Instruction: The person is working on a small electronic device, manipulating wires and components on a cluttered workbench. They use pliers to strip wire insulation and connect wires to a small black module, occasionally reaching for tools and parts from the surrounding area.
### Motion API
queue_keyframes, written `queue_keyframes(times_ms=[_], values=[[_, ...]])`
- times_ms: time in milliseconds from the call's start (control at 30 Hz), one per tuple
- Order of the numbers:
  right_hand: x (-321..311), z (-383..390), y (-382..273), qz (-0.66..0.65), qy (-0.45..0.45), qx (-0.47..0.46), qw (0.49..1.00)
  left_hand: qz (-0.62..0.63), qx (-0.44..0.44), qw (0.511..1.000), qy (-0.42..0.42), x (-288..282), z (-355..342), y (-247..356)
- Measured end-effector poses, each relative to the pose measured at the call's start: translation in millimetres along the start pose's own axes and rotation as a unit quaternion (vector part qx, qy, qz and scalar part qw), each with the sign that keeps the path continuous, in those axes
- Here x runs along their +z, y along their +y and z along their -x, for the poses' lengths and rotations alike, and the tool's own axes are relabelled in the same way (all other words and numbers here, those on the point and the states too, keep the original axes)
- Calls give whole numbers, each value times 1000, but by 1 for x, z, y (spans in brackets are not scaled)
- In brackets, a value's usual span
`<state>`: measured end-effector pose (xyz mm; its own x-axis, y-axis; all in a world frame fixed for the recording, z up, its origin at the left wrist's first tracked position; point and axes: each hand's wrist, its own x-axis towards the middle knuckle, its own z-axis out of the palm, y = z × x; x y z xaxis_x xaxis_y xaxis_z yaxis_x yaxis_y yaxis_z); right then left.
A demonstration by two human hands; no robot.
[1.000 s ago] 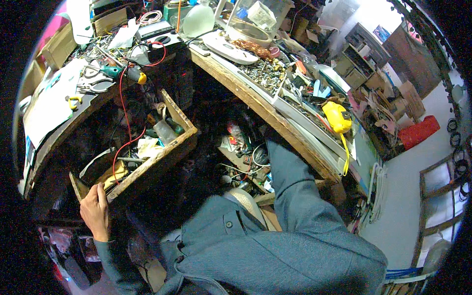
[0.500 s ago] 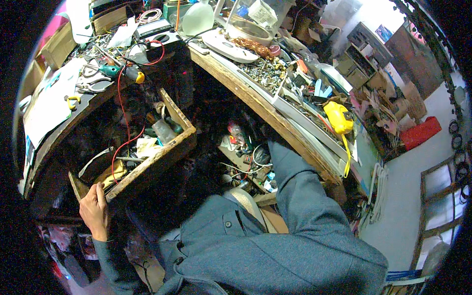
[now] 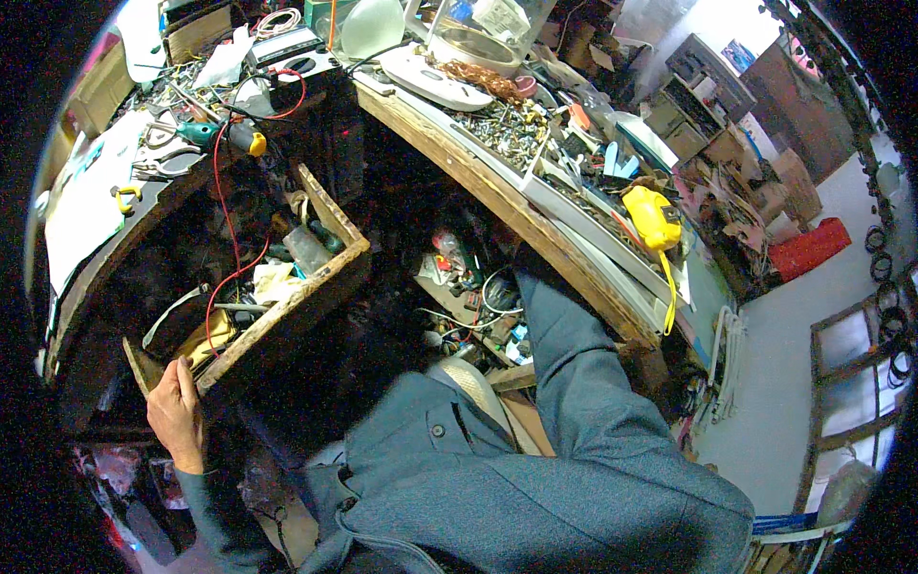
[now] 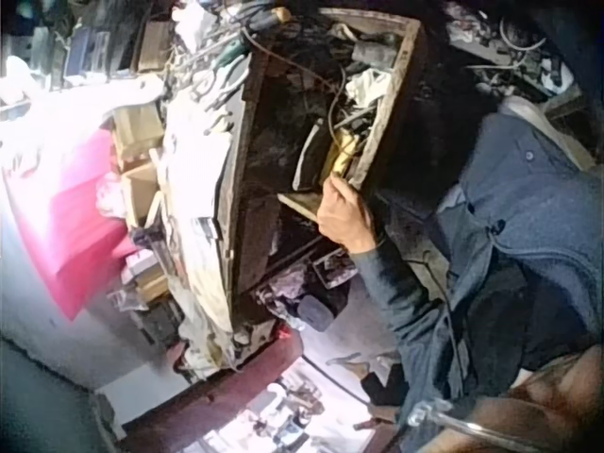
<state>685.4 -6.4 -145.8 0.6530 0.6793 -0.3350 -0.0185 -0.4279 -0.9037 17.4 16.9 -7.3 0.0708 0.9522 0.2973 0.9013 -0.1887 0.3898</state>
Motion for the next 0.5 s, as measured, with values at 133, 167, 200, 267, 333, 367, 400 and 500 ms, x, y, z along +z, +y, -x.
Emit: queue_keyframes(times_ms=[133,167,200,267,333,367,400,500], values=[[-5,0,-1,13,2,0,1000,7,5,1000,4,0,0,0],[-5,1,-1,15,2,0,1000,8,5,1000,3,1,0,-1],[-6,1,-1,19,1,0,1000,10,5,1000,2,2,0,-3],[-6,5,-2,27,2,0,1000,7,6,1000,-4,3,-1,-4],[-3,10,-1,43,10,-5,999,-2,9,1000,-15,3,-2,-4],[0,16,-1,58,20,-13,998,4,9,1000,-11,3,-2,-3],[15,26,-8,87,34,-25,995,8,5,1000,-6,2,0,-3],[66,72,-17,62,11,31,998,5,7,1000,5,2,0,-6]])
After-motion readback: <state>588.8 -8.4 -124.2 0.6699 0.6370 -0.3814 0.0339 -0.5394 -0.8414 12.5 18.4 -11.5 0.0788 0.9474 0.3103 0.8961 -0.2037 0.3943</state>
